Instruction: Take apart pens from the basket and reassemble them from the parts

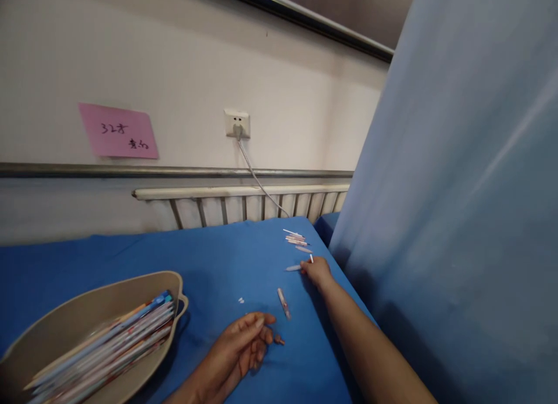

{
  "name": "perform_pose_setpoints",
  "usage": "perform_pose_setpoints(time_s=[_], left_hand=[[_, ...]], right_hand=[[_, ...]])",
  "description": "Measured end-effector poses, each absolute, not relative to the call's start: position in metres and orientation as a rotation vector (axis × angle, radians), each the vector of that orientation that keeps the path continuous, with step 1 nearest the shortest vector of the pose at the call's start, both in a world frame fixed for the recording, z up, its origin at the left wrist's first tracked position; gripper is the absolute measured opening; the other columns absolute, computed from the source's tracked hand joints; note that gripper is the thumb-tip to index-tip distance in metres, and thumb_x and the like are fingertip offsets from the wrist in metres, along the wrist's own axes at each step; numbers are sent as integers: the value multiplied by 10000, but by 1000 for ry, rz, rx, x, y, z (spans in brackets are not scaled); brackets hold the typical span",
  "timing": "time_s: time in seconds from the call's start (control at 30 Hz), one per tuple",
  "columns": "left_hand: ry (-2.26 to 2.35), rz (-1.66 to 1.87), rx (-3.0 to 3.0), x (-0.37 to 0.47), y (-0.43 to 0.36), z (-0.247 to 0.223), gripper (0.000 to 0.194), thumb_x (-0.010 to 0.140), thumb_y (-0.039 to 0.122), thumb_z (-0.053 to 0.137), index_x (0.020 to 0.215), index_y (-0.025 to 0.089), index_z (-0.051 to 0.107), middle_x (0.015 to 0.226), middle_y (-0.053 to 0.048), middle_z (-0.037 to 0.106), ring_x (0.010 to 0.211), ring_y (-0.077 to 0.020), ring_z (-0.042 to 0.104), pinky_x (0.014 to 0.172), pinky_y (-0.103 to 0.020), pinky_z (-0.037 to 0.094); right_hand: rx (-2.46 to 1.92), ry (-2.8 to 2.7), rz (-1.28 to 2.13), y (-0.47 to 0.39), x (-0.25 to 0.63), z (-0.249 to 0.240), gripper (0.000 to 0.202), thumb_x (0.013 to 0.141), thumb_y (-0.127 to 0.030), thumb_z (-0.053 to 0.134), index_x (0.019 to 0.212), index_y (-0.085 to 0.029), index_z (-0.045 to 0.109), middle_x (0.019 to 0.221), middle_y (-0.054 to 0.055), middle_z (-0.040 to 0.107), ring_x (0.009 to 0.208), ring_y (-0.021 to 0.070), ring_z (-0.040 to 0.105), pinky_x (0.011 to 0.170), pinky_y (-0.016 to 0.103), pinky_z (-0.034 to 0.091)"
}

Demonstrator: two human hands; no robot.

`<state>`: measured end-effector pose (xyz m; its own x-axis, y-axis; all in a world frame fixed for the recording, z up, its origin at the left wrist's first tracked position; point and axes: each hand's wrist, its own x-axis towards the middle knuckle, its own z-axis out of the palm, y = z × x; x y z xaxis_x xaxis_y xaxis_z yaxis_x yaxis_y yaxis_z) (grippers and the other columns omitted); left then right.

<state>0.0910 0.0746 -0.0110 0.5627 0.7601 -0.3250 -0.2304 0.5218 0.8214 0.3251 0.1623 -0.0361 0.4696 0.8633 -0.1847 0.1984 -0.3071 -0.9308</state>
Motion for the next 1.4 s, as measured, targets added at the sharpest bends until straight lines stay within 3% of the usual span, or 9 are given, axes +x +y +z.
perform_pose_setpoints(time_s=[0.1, 0.27, 0.4, 0.57, 0.7, 0.83, 1.03, 1.17, 1.4], left_hand=[[751, 661, 800, 91, 75, -11, 389, 726, 440, 677, 928, 117, 599, 723, -75, 681, 452, -77, 504, 412, -181, 317], [757, 647, 743, 88, 75, -15, 374, 693, 412, 714, 907, 129, 597, 695, -56, 672, 455, -77, 507, 426, -181, 322], [719, 661, 760, 89, 76, -18, 387, 671, 418, 732, 894, 129, 605, 664, -55, 669, 459, -84, 514, 424, -182, 319], [763, 833, 843, 93, 77, -18, 372, 647, 404, 755, 877, 140, 630, 673, -16, 642, 442, -70, 497, 424, -186, 331], [801, 923, 912, 94, 76, -15, 421, 650, 437, 742, 940, 144, 658, 709, -24, 637, 519, -94, 521, 475, -201, 384], [807, 933, 1015, 93, 74, -10, 348, 653, 416, 745, 848, 136, 679, 682, -22, 628, 567, -103, 514, 509, -196, 393], [785, 917, 947, 93, 70, -1, 327, 674, 427, 720, 804, 142, 626, 709, -22, 653, 563, -105, 556, 543, -208, 421], [744, 736, 1082, 98, 66, -8, 320, 725, 428, 679, 810, 122, 635, 576, 13, 588, 408, -61, 450, 430, -189, 339], [745, 680, 1132, 101, 67, -12, 322, 738, 431, 665, 808, 118, 648, 552, 31, 548, 377, -51, 410, 408, -191, 324]], right_hand=[[-1997, -1081, 685, 179, 338, -29, 92, 724, -211, 609, 656, -157, 638, 700, 77, 655, 730, 197, 604, 569, 241, 392], [-2135, -1306, 505, 193, 343, -17, 101, 736, -179, 608, 820, -156, 659, 999, 119, 656, 1003, 244, 570, 779, 276, 391], [-2061, -1355, 474, 186, 336, -6, 30, 735, -180, 619, 735, -153, 632, 896, 116, 663, 951, 241, 579, 763, 284, 387], [-1833, -1331, 571, 128, 300, 9, 170, 780, -341, 589, 730, -179, 604, 743, 49, 641, 738, 195, 580, 630, 265, 404], [-1462, -1123, 1044, 61, 249, 9, 321, 730, -488, 618, 694, -171, 586, 603, 10, 582, 512, 132, 492, 483, 246, 364], [-1314, -1027, 1062, 30, 214, 5, 351, 636, -474, 718, 601, -148, 593, 581, 19, 581, 554, 119, 477, 548, 247, 368], [-1238, -550, 1127, 45, 232, 14, 342, 743, -509, 576, 652, -179, 573, 482, -37, 455, 404, 83, 352, 387, 203, 255], [-1023, -411, 1206, 56, 262, 10, 316, 772, -463, 540, 628, -182, 540, 681, 33, 583, 549, 123, 519, 471, 228, 397], [-1071, -601, 1069, 52, 269, 4, 407, 807, -512, 492, 567, -184, 499, 466, -38, 407, 399, 82, 311, 384, 213, 238]])
